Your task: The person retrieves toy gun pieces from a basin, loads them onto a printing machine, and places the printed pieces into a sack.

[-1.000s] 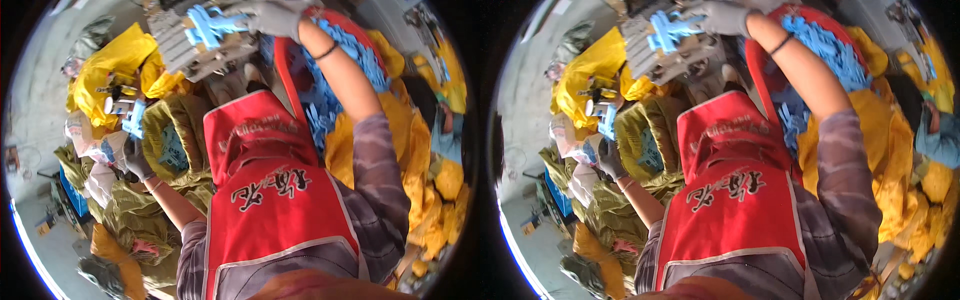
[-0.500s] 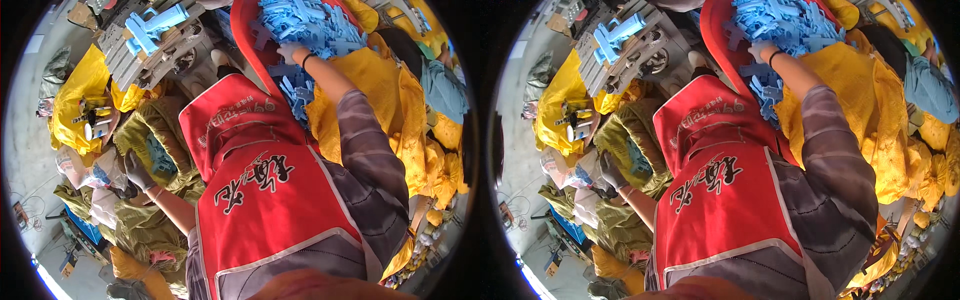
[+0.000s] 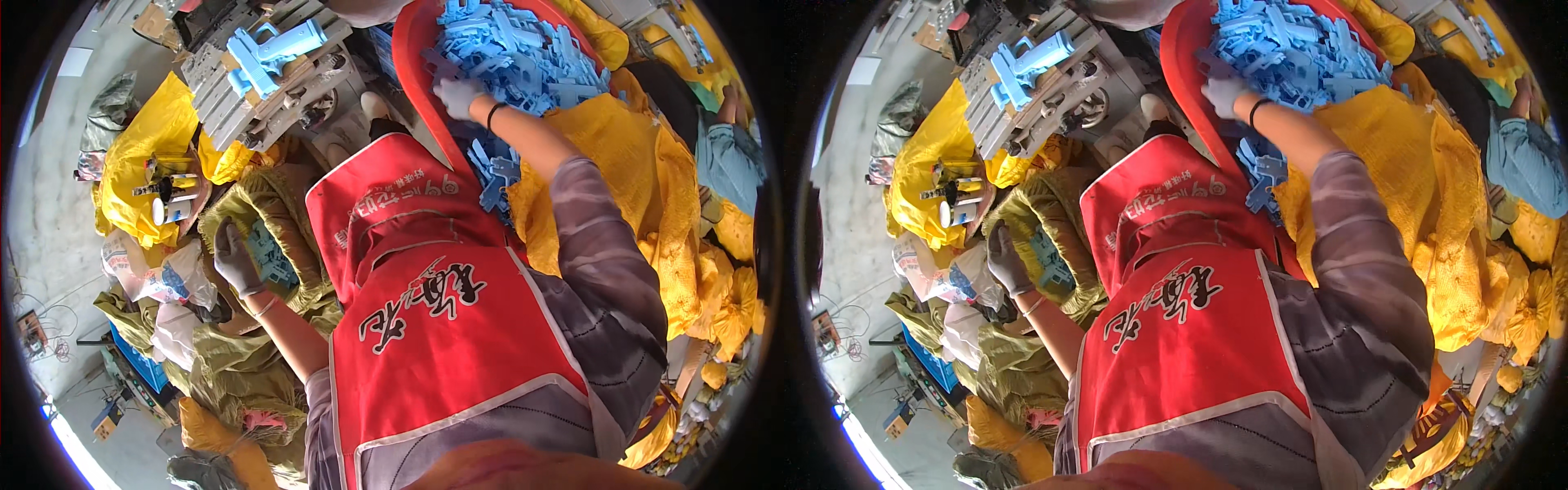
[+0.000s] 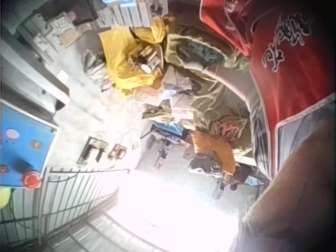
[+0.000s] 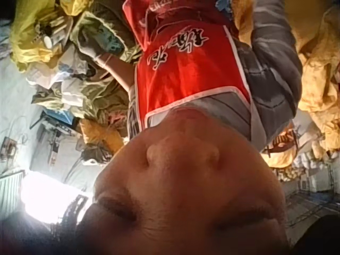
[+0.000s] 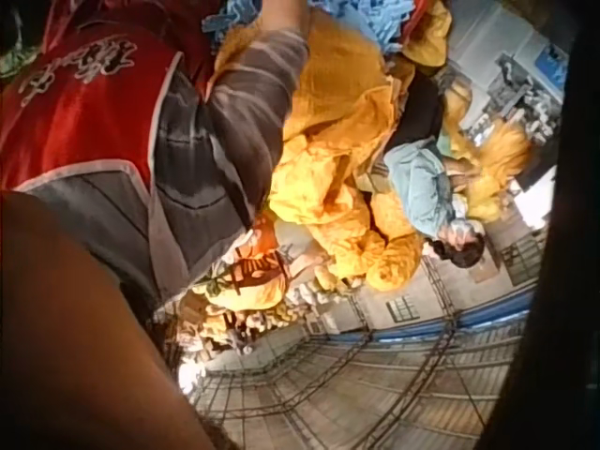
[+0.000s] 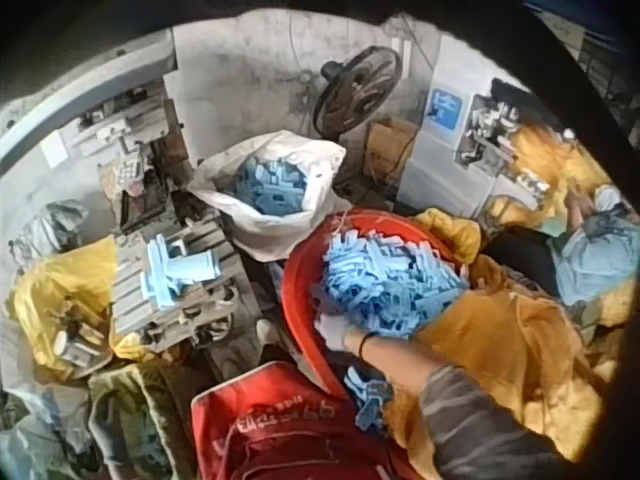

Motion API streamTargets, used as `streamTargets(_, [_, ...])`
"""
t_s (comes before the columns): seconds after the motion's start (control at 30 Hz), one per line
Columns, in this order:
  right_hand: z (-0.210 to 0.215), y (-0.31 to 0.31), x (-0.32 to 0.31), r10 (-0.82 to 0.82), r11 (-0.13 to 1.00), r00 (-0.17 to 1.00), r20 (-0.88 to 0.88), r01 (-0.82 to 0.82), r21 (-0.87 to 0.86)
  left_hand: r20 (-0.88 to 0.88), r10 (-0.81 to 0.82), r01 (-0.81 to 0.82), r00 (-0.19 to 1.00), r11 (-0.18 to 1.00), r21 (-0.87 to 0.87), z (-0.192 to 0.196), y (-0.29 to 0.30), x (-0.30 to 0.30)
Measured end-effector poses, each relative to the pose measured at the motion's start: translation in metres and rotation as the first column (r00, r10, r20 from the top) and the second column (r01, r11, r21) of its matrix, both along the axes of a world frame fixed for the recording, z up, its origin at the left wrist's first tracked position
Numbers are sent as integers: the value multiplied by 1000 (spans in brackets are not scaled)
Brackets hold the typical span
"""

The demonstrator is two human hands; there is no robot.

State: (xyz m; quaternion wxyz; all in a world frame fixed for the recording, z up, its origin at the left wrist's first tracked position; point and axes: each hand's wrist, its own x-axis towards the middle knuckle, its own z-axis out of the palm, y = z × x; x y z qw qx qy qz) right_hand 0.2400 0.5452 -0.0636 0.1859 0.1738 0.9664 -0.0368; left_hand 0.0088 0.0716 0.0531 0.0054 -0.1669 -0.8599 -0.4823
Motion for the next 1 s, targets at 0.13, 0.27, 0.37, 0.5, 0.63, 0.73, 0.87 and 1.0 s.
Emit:
streamTargets(0.13, [27,58,16,-200,953,952,-230,134,-273,-17,-10,10,1000,1000,22,5,3,-7])
streamTargets(0.27, [13,82,65,-165,971,985,59,172,-165,-151,-21,-3,988,988,-154,33,37,5])
streamTargets(0.37, [40,80,69,-208,938,973,-103,169,-302,-163,-115,127,980,990,61,42,55,2])
streamTargets(0.5, [70,105,65,-456,866,729,-511,231,-443,-331,-160,169,930,986,-2,72,85,-9])
streamTargets(0.63, [147,71,41,-827,544,174,-534,7,-839,-396,-202,216,896,976,-8,102,114,-9])
streamTargets(0.73, [181,29,40,-871,463,-30,-491,-389,-796,-443,-255,260,860,964,-49,116,134,-11])
streamTargets(0.87, [200,-33,37,-954,289,-103,-280,-551,-783,-440,-348,315,828,937,-148,123,154,-18])
streamTargets(1.0, [185,-48,43,-968,242,-84,-236,-564,-789,-326,-448,429,832,893,-132,128,172,-26])
